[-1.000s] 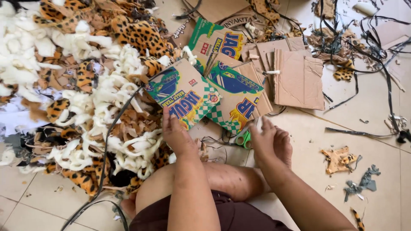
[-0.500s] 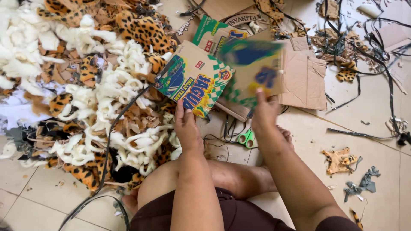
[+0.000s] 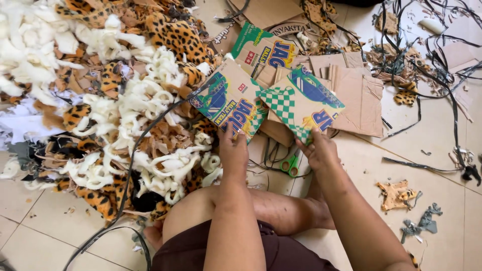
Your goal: The person assembles a base for a plush item by stuffing white fibrous material into a fabric shell and then taping cardboard pieces around it with black tape.
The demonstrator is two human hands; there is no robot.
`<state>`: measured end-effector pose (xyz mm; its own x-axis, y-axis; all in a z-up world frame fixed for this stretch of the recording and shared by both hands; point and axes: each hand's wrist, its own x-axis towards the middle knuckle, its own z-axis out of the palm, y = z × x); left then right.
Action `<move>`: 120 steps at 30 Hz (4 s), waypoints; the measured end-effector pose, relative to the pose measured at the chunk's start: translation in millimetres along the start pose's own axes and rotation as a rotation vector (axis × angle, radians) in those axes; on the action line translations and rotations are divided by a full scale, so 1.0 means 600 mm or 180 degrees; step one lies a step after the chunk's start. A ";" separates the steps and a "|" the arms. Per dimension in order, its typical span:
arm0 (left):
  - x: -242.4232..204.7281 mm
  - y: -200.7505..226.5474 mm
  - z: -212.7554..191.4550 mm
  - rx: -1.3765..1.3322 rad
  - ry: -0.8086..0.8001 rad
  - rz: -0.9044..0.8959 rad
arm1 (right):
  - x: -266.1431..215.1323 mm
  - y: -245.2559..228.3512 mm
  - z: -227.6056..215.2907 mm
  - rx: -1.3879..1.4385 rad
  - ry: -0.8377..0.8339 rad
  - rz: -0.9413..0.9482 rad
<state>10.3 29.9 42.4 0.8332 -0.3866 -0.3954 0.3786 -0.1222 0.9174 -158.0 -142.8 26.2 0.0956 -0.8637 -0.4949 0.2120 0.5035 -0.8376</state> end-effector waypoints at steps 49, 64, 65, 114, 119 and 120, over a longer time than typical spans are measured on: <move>-0.339 -0.091 -0.668 0.2655 0.0814 -0.1669 | -0.660 0.424 0.392 -0.2744 -0.3641 0.0615; -0.340 -0.075 -0.617 0.3337 0.0172 -0.1486 | -0.632 0.501 0.357 -0.4619 -0.4375 -0.3031; -0.333 -0.080 -0.619 0.3376 0.0255 -0.1421 | -0.661 0.478 0.357 -0.4534 -0.4302 -0.3993; -0.339 -0.015 -0.651 0.3794 0.0435 -0.1547 | -0.387 0.298 0.416 -0.7096 -0.4025 -0.3262; -0.334 -0.010 -0.652 0.3590 0.0516 -0.1534 | -0.388 0.267 0.441 -0.5995 -0.4409 -0.2340; -0.334 -0.013 -0.652 0.3576 0.0518 -0.1548 | -0.386 0.259 0.432 -0.6008 -0.4424 -0.2338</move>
<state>-2.2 466.0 97.0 0.7734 0.0268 -0.6334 0.1738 -0.9698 0.1712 104.7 129.1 70.5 0.8943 0.0380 -0.4459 -0.1329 -0.9289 -0.3458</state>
